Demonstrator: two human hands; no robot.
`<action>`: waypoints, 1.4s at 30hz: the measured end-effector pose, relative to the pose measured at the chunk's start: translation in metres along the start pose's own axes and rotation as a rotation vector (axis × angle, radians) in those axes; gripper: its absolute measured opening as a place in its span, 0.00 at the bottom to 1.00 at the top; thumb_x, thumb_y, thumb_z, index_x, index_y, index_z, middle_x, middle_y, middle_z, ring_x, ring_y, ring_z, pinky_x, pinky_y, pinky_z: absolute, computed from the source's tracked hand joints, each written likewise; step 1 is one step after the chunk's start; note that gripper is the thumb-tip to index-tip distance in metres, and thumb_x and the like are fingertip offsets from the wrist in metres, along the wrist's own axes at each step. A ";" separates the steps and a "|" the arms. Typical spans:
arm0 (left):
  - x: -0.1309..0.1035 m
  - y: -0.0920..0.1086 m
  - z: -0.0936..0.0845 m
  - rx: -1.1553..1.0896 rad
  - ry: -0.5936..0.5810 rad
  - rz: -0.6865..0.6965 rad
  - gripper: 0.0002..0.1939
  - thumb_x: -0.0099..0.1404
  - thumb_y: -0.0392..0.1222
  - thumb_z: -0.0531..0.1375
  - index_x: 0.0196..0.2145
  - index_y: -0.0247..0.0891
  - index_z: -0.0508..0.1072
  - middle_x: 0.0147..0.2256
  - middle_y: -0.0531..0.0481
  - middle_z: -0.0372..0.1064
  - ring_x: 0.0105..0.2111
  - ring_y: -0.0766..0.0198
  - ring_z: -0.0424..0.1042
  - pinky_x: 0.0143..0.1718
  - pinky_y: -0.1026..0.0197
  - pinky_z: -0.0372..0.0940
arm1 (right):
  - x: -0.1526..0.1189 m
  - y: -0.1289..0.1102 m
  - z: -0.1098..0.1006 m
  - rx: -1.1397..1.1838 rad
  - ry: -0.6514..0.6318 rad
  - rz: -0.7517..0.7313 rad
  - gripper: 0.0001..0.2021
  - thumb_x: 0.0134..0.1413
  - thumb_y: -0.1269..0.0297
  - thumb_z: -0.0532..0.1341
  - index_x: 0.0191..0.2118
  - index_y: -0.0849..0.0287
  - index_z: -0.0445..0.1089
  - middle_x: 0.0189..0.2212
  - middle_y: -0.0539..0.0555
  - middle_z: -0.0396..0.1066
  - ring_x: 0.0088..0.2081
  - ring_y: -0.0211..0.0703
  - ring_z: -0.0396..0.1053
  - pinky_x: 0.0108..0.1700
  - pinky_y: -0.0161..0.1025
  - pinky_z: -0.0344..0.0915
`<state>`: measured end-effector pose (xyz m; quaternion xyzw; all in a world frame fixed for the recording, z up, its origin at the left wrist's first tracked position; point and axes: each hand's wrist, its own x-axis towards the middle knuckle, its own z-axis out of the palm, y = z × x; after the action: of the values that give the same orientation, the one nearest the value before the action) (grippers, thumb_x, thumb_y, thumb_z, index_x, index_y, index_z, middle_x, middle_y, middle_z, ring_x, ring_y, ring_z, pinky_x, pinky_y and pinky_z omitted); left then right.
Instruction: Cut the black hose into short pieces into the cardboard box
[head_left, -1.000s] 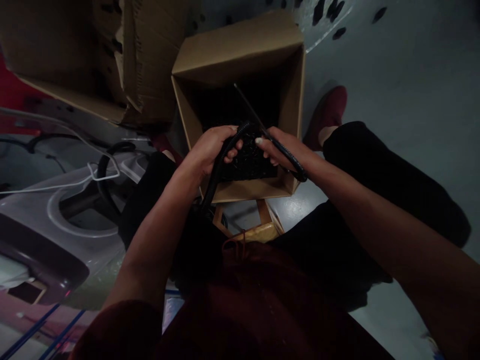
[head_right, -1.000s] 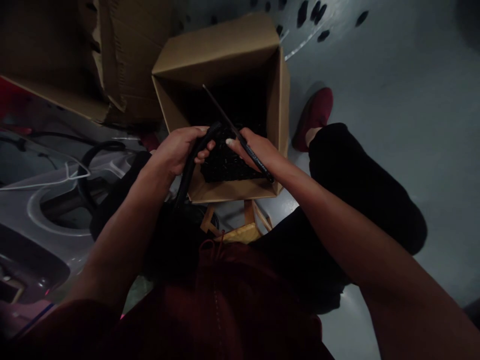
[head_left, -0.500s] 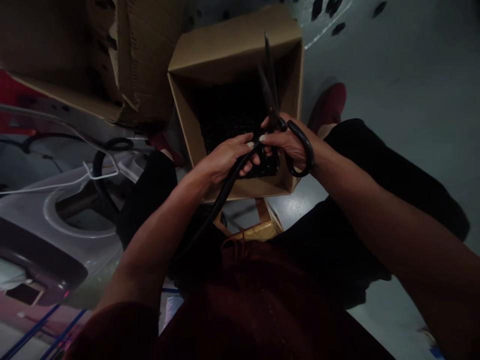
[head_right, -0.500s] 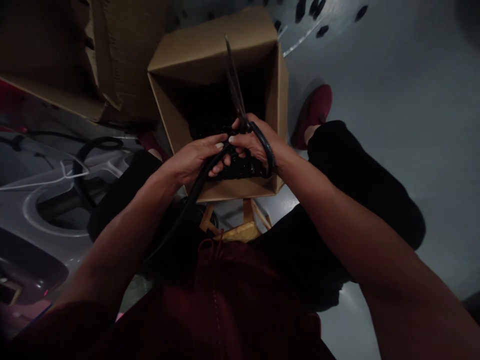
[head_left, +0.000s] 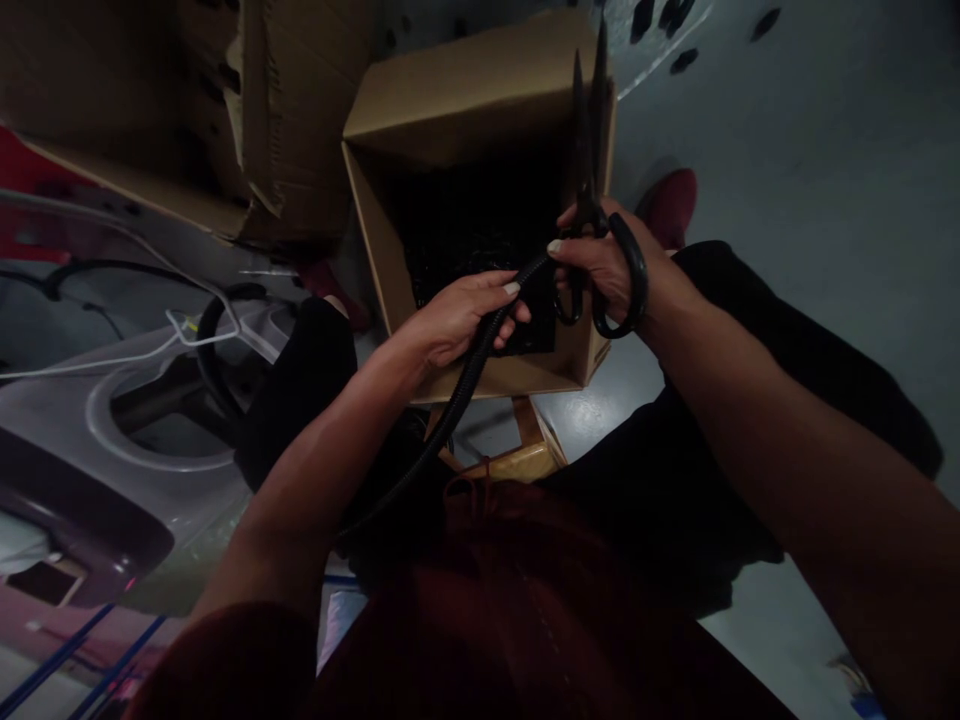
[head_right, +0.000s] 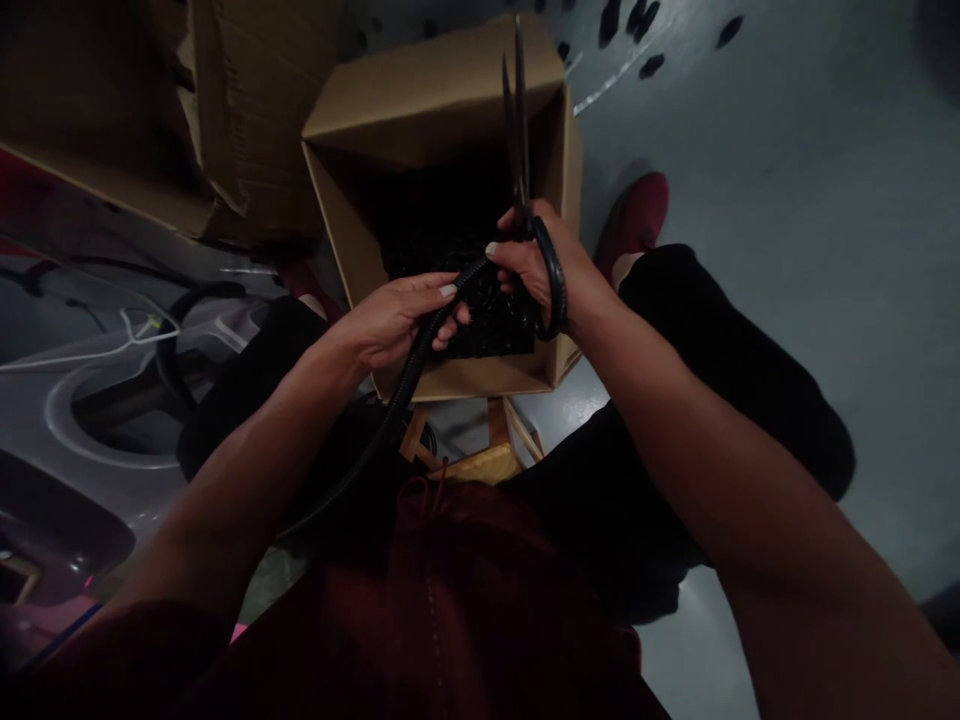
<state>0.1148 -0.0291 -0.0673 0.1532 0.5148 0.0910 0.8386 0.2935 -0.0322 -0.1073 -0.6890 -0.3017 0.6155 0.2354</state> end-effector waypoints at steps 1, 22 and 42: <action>0.001 0.001 0.000 -0.004 0.025 0.012 0.08 0.68 0.33 0.56 0.44 0.31 0.71 0.25 0.54 0.67 0.18 0.76 0.62 0.19 0.71 0.57 | -0.001 -0.001 0.001 -0.062 0.019 -0.024 0.12 0.55 0.70 0.61 0.42 0.55 0.58 0.27 0.46 0.63 0.26 0.37 0.66 0.31 0.39 0.67; 0.006 0.031 -0.024 0.193 0.420 0.269 0.12 0.70 0.42 0.56 0.48 0.36 0.69 0.21 0.59 0.60 0.15 0.79 0.55 0.16 0.73 0.47 | -0.020 0.017 0.014 -0.399 -0.285 -0.131 0.24 0.55 0.42 0.59 0.46 0.57 0.62 0.36 0.56 0.70 0.37 0.49 0.69 0.38 0.45 0.66; 0.005 0.031 -0.025 0.146 0.371 0.235 0.08 0.67 0.41 0.59 0.42 0.36 0.72 0.20 0.58 0.61 0.15 0.78 0.56 0.15 0.73 0.48 | -0.020 0.012 0.010 -0.391 -0.364 -0.146 0.29 0.51 0.36 0.60 0.46 0.57 0.62 0.35 0.56 0.69 0.41 0.52 0.70 0.40 0.45 0.66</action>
<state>0.0954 0.0052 -0.0714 0.2531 0.6440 0.1771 0.6998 0.2843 -0.0554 -0.1024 -0.5759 -0.5011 0.6406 0.0834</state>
